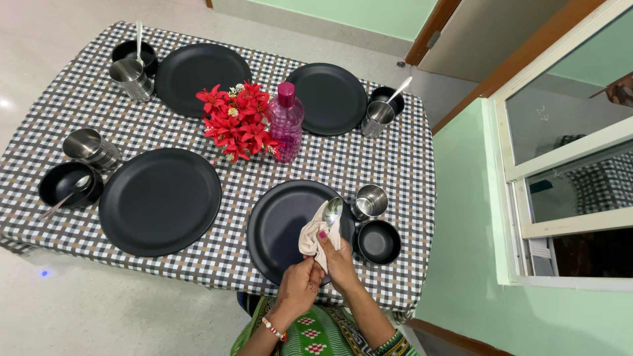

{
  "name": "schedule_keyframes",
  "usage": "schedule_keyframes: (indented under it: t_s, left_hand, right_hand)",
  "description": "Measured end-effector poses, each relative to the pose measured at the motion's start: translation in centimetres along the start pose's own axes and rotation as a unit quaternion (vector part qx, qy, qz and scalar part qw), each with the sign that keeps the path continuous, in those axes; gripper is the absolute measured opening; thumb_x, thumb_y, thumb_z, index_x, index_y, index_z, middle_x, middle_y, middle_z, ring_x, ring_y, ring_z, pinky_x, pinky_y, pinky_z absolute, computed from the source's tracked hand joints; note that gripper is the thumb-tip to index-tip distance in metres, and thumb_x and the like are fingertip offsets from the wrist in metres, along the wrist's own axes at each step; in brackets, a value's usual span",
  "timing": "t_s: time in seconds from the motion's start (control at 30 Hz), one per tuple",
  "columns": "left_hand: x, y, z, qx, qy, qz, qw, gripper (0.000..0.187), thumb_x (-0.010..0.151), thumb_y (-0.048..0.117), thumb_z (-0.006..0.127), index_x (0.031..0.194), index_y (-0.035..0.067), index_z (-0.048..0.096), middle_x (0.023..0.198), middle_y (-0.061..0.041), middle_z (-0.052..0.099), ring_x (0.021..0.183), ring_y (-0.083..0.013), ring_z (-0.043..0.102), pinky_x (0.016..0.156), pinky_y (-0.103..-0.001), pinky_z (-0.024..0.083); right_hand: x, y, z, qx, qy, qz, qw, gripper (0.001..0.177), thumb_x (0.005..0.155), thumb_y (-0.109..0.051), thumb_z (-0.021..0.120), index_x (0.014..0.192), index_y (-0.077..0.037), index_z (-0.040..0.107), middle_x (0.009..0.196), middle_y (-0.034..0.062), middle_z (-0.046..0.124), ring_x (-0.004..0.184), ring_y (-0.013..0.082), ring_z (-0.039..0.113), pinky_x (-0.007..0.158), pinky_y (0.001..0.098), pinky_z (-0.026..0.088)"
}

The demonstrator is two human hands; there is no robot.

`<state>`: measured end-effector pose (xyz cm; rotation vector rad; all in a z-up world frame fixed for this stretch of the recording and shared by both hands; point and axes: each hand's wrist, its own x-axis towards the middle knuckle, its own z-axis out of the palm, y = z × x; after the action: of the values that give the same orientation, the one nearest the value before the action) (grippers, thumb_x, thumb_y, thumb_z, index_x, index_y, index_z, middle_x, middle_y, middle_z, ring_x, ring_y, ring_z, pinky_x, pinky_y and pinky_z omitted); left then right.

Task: The person retrieves a cloth from a side table and then uses it to wipe down several plates, bowls, and spoons already set on a dining table.

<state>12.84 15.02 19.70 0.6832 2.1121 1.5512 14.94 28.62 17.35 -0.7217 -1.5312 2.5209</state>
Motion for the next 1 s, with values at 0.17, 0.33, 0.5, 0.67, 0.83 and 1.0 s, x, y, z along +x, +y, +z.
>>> schedule_keyframes:
  t_s: [0.17,0.33,0.5,0.67,0.83,1.0]
  left_hand:
    - [0.1,2.9,-1.4,0.06,-0.077,-0.043,0.994,0.022,0.101,0.013,0.052,0.086,0.002,0.064,0.068,-0.016,0.066,0.064,-0.0333,0.07,0.062,-0.043,0.052]
    - [-0.2,3.3,-1.7,0.025,-0.086,-0.033,0.995,0.018,0.098,0.01,0.052,0.088,0.003,0.066,0.07,-0.012,0.07,0.065,-0.0301,0.073,0.065,-0.041,0.055]
    - [-0.6,2.4,-2.1,0.059,-0.101,-0.055,0.992,0.018,0.099,0.012,0.055,0.088,0.005,0.068,0.066,-0.013,0.069,0.063,-0.0286,0.072,0.064,-0.041,0.054]
    - [-0.2,1.8,-2.0,-0.003,-0.108,-0.143,0.984,0.03,0.107,0.021,0.05,0.09,0.004,0.068,0.056,-0.008,0.059,0.052,-0.0168,0.058,0.055,-0.034,0.049]
    - [0.5,-1.9,-0.8,-0.038,-0.107,-0.153,0.982,0.02,0.1,0.011,0.049,0.103,0.006,0.068,0.055,-0.002,0.057,0.051,-0.0101,0.054,0.055,-0.029,0.046]
    - [0.9,-11.1,1.7,-0.076,-0.136,-0.194,0.969,0.026,0.101,0.008,0.042,0.101,0.001,0.067,0.057,-0.003,0.054,0.054,-0.0109,0.053,0.058,-0.028,0.048]
  right_hand:
    - [0.8,-0.1,-0.4,-0.01,0.107,-0.055,0.993,0.039,0.101,-0.037,0.06,0.093,0.0,0.067,0.067,0.0079,0.069,0.048,0.0132,0.063,0.039,0.0251,0.047]
    - [1.0,1.2,-1.6,-0.165,0.116,-0.19,0.961,0.038,0.106,-0.031,0.064,0.089,0.002,0.072,0.068,0.0039,0.064,0.055,0.0084,0.056,0.048,0.0252,0.041]
    - [0.8,2.0,-2.9,-0.353,0.115,-0.226,0.901,0.038,0.102,-0.033,0.065,0.09,0.002,0.075,0.067,0.004,0.069,0.055,0.0108,0.063,0.052,0.03,0.048]
    - [0.8,1.1,-7.1,-0.395,0.197,-0.222,0.87,0.038,0.101,-0.033,0.062,0.094,0.002,0.075,0.071,0.0051,0.071,0.063,0.0108,0.066,0.058,0.03,0.051]
    - [-1.6,0.1,-14.5,-0.214,0.314,-0.234,0.895,0.037,0.107,-0.029,0.054,0.109,0.004,0.069,0.088,0.0036,0.07,0.08,0.009,0.061,0.07,0.0265,0.05]
    - [-4.8,1.2,-19.4,-0.235,0.352,-0.19,0.886,0.041,0.108,-0.031,0.053,0.107,0.005,0.07,0.09,0.0056,0.07,0.082,0.0092,0.06,0.073,0.0262,0.05]
